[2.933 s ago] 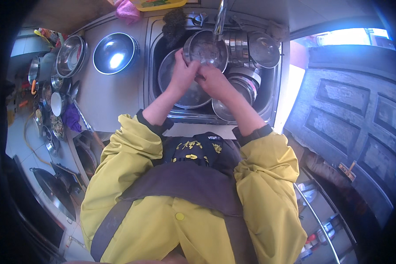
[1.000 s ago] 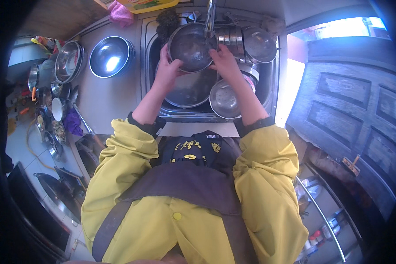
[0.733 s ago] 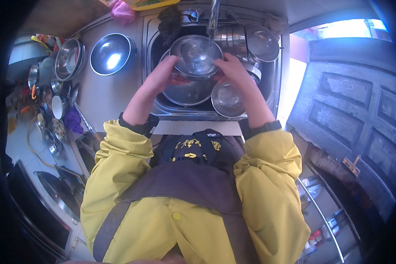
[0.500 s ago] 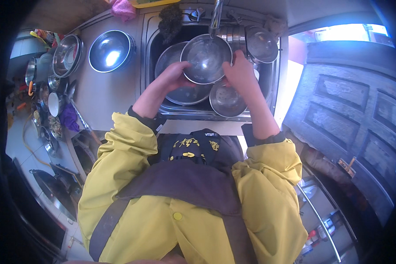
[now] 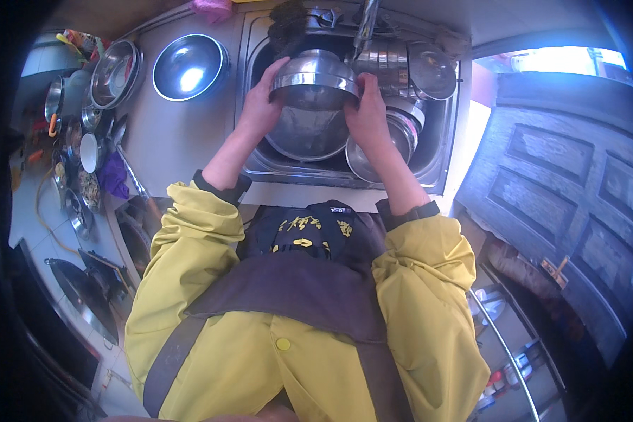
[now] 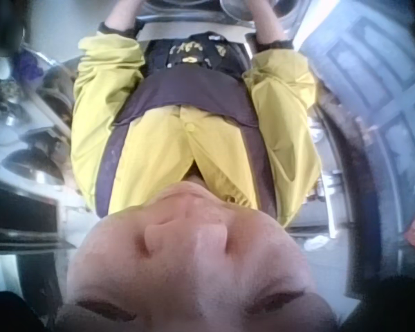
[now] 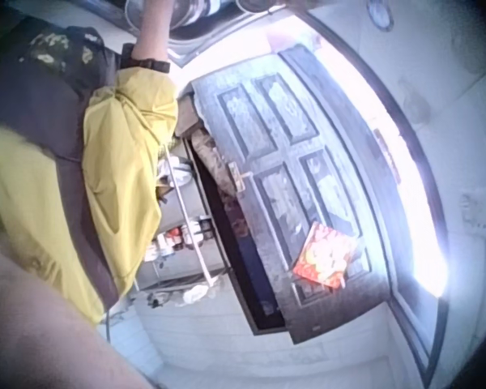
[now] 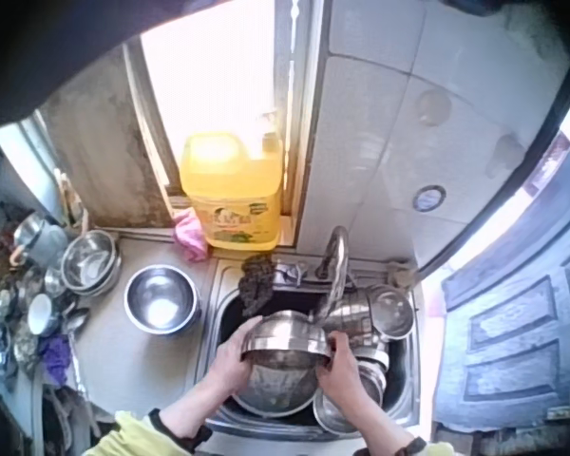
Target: The person washes multiple metal bowls and a white ceramic bowl in a kitchen sink using running water and a pink cloth. They scrub and rinse each item, then wipe the countertop and their hands before continuing to wash additional bowls.
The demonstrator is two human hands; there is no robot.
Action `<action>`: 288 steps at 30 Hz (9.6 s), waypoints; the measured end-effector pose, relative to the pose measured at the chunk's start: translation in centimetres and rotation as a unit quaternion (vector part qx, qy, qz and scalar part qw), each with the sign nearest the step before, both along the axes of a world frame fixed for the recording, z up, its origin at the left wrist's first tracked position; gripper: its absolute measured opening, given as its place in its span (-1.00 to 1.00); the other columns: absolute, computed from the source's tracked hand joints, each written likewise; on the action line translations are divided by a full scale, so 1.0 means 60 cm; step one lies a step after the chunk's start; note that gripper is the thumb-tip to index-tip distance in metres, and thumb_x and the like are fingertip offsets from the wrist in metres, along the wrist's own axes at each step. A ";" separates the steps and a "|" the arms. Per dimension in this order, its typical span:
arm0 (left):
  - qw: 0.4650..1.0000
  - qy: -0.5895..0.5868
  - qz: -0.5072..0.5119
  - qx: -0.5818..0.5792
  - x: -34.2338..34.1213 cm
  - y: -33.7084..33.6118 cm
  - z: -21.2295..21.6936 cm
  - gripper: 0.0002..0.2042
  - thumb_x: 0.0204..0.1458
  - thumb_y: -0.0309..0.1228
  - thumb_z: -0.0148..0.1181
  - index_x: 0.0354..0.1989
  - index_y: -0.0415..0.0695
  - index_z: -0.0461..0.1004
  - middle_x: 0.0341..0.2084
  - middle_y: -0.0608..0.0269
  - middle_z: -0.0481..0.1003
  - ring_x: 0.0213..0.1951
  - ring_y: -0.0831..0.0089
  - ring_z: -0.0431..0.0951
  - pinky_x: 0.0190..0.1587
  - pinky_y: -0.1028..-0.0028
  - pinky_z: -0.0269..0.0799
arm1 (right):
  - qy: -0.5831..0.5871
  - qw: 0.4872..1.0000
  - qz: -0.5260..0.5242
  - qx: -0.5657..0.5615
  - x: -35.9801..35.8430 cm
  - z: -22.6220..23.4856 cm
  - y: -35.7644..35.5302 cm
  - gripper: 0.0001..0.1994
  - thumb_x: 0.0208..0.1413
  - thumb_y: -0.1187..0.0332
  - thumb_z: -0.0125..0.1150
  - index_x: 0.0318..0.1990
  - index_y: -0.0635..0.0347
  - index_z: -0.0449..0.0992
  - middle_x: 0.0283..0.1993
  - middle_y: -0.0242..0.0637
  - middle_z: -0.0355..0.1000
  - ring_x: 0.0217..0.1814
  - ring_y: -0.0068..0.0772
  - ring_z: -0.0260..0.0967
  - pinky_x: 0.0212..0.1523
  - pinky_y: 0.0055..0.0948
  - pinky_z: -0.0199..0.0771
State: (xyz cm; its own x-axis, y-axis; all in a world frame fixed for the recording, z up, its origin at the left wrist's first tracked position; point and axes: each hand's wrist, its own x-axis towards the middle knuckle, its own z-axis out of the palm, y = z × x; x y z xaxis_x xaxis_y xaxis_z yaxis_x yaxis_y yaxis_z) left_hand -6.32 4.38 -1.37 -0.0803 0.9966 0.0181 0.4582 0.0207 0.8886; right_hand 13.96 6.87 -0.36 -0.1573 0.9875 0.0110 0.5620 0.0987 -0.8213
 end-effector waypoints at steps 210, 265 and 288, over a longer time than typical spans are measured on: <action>0.904 0.315 -0.150 0.247 0.144 0.110 -0.006 -0.57 -0.03 -0.27 -0.02 0.06 -0.06 0.30 0.01 0.12 0.33 0.08 0.22 0.28 0.13 0.20 0.09 | 0.597 0.692 -0.164 -0.371 0.023 -0.010 0.104 -0.80 0.14 0.49 -0.12 -0.09 0.32 0.27 -0.09 -0.14 0.32 -0.01 -0.23 0.30 0.04 -0.30 0.31; 0.860 -0.407 0.059 -0.303 0.065 0.121 -0.021 -0.39 0.11 0.08 -0.19 0.12 -0.21 0.21 -0.07 0.19 0.37 -0.03 0.47 0.34 0.03 0.50 0.20 | 0.335 0.897 -0.033 -0.286 0.054 0.042 0.060 -0.77 0.15 0.40 -0.10 -0.10 0.33 0.33 -0.17 -0.16 0.40 -0.14 -0.30 0.39 -0.15 -0.40 0.40; 0.919 -0.362 0.118 -0.105 0.093 0.040 0.016 -0.62 -0.01 -0.31 0.04 -0.04 -0.10 0.12 -0.28 0.21 0.31 -0.21 0.43 0.36 -0.23 0.30 0.40 | -0.106 0.951 0.275 -0.094 -0.006 0.022 0.029 -0.75 -0.05 0.37 0.09 -0.15 0.07 0.43 -0.08 -0.23 0.38 0.06 -0.13 0.25 0.16 -0.02 0.03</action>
State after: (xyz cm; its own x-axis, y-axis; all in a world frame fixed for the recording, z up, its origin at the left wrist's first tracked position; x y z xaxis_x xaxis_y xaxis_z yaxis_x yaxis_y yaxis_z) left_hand -0.74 6.78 -0.43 -0.2094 0.9256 -0.3153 -0.2905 0.2490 0.9239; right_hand 13.63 8.58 0.99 -0.6294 0.7368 -0.2469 0.6232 0.2888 -0.7268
